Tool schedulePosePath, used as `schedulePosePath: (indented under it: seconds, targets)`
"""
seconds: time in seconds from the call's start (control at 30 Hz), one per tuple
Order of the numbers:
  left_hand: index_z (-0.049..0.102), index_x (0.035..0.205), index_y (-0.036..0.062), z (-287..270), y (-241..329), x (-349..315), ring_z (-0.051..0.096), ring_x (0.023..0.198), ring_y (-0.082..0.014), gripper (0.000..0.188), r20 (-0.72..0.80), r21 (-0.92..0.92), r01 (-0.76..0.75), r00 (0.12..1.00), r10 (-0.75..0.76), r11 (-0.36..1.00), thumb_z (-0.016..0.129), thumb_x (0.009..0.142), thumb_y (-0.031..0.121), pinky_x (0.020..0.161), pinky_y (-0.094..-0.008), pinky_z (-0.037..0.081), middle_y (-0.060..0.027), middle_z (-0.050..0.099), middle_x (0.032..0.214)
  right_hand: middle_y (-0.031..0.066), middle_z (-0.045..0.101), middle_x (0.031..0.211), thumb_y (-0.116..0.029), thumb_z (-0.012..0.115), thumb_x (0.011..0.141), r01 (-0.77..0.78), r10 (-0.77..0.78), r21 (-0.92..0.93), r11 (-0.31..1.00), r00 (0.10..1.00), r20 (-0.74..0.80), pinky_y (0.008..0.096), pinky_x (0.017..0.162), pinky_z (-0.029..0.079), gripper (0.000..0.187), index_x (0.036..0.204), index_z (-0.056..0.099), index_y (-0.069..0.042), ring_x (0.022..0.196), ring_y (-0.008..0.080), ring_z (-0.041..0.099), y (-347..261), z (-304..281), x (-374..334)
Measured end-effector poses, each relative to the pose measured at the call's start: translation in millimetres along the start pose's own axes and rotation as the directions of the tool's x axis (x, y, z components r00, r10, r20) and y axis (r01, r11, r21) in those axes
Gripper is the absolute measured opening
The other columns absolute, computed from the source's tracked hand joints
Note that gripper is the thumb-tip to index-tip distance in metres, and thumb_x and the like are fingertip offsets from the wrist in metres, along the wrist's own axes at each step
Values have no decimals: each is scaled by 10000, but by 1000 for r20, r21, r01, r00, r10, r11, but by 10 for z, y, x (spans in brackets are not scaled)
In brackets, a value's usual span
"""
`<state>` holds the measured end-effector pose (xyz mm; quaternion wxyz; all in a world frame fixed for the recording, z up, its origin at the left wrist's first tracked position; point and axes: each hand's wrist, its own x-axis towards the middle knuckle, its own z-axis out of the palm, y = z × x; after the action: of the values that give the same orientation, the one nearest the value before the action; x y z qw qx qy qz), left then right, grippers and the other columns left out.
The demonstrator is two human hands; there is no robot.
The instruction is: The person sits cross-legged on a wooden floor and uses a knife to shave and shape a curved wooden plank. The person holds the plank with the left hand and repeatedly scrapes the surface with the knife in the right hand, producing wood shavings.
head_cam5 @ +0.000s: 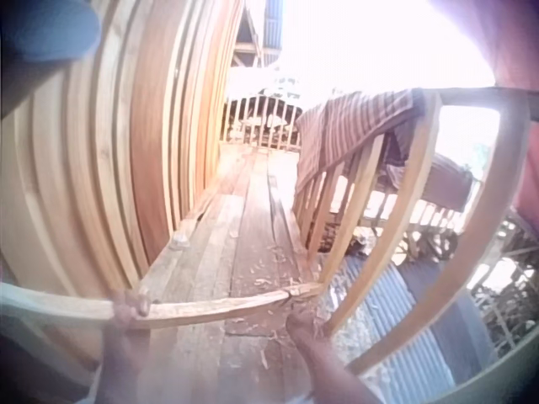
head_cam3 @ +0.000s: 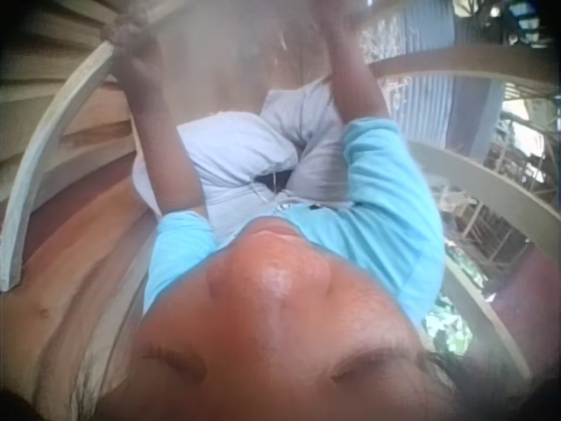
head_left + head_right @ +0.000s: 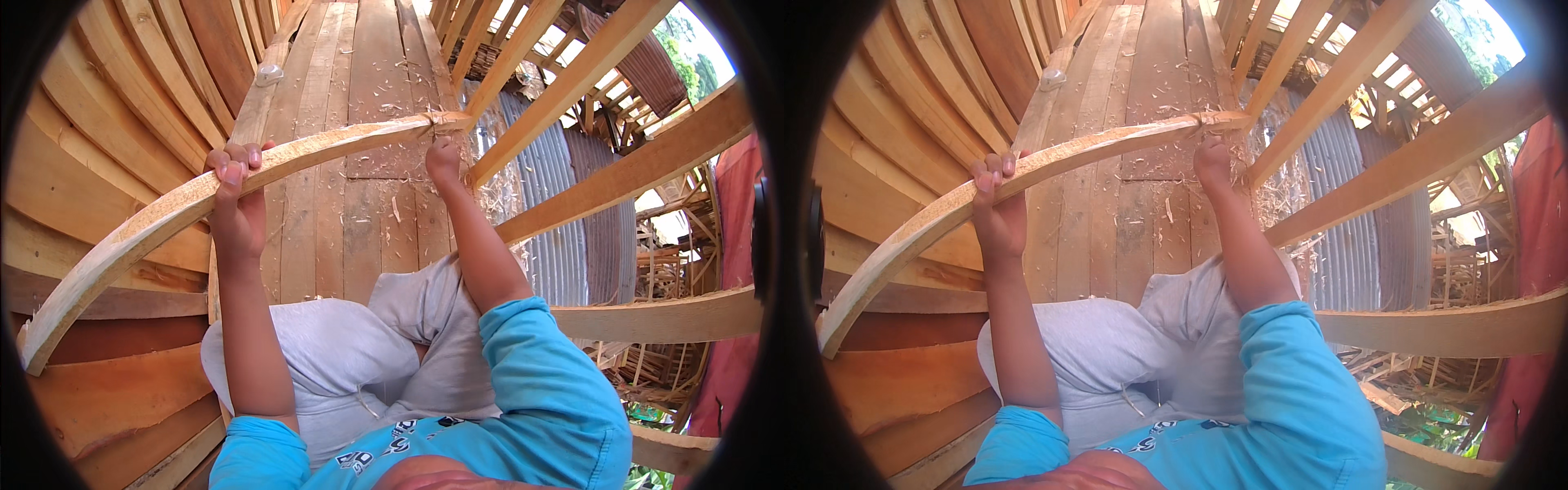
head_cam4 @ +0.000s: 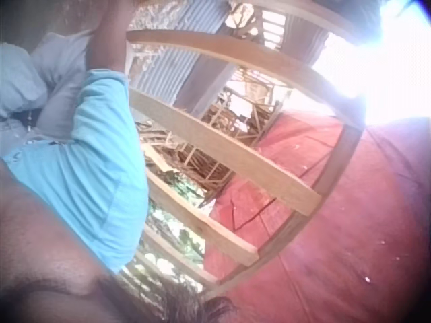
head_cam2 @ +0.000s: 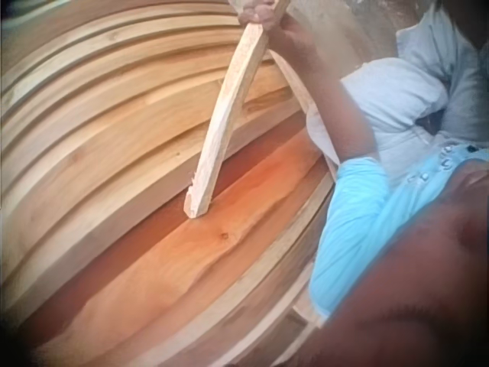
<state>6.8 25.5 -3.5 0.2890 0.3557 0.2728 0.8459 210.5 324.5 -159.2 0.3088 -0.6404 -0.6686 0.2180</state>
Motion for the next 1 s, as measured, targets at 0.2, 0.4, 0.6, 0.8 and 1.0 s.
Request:
schedulePosePath:
  seconds: [0.2, 0.4, 0.6, 0.8, 1.0]
  targets:
    - [411, 812, 176, -161, 83, -54, 474, 946, -117, 250, -36, 14, -30, 999, 30, 999, 640, 883, 245, 1154, -450, 314, 53, 405, 813, 353, 625, 831, -376, 300, 966, 247, -253, 53, 967, 943, 218, 536, 847, 475, 611, 797, 650, 95, 899, 499, 623, -837, -218, -712]
    - [408, 825, 177, 39, -85, 56, 474, 946, -114, 239, 37, -17, 9, 999, -8, 1000, 631, 882, 240, 1157, -460, 308, 56, 407, 810, 342, 636, 881, -350, 250, 988, -8, 15, 106, 994, 998, -68, 556, 855, 458, 594, 879, 650, 75, 920, 506, 609, 280, 35, 146]
    - [415, 828, 175, -148, 106, -61, 473, 944, -117, 240, -26, 14, -25, 999, 26, 1000, 638, 889, 242, 1159, -464, 305, 53, 409, 806, 333, 641, 866, -350, 215, 1005, 286, -273, -35, 958, 940, 205, 553, 845, 472, 619, 857, 646, 68, 922, 503, 616, -550, -152, -498]
    - [420, 826, 176, 0, -69, 48, 473, 945, -116, 233, 37, -22, 5, 999, -4, 1000, 635, 891, 234, 1158, -461, 306, 50, 412, 809, 365, 624, 898, -398, 248, 996, -57, 62, 103, 993, 997, -51, 540, 849, 460, 643, 876, 645, 94, 959, 515, 607, 478, 265, 127]
    - [424, 812, 173, -112, 51, -45, 469, 945, -116, 229, -11, -8, -14, 1000, 14, 1000, 630, 897, 231, 1158, -455, 309, 48, 412, 817, 312, 660, 877, -387, 266, 989, 335, -321, -60, 940, 931, 173, 543, 783, 483, 613, 830, 633, 77, 846, 514, 627, 51, -14, -126]
